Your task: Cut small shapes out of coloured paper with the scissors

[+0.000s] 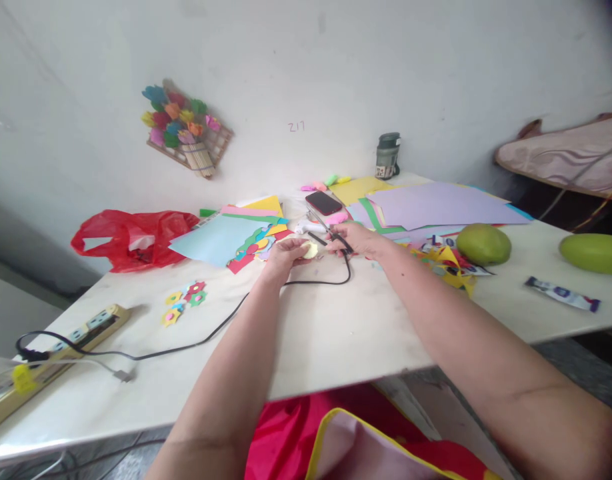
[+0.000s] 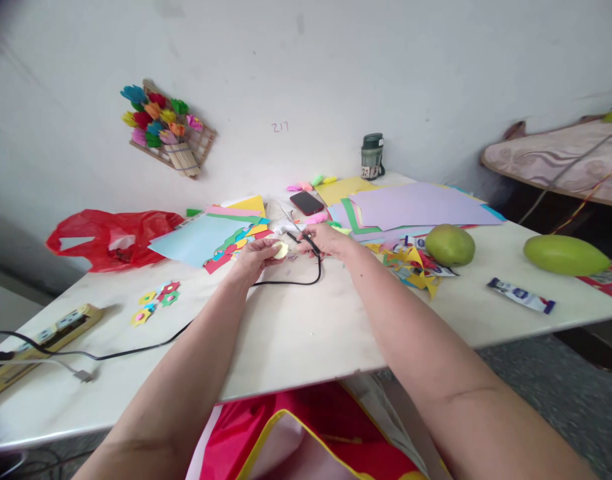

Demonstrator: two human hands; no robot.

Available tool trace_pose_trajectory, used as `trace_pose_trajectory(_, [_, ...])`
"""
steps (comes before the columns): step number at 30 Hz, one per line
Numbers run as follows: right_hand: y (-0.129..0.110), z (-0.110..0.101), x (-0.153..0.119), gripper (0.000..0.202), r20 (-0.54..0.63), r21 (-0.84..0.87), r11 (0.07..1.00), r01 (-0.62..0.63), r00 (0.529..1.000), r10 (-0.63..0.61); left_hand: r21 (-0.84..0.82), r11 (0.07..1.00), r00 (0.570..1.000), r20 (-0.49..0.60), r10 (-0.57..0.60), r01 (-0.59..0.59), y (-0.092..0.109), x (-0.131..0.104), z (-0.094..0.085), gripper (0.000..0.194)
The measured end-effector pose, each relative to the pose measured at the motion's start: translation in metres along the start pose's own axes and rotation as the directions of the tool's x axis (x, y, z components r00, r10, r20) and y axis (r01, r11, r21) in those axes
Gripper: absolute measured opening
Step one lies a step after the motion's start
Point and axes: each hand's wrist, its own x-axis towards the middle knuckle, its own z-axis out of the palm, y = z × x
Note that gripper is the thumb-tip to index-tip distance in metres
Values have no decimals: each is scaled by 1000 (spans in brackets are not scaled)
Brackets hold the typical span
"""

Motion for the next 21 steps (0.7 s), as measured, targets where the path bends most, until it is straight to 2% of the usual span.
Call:
trace_pose_trajectory(7, [-5,9,-2,33,-30,123,989,80,997,-77,83,996,997,78,5,-11,-1,0,5,55])
trace_pose_trajectory(14, [-6,19,-3,25,-23,145,981,130,992,-128,130,991,983,183,-12,-12,-2,-4,8,60])
trace_pose_trajectory(21, [-9,21,-4,27,-102,155,980,128,988,-113,77,997,996,86,2,-9,-6,0,6,52])
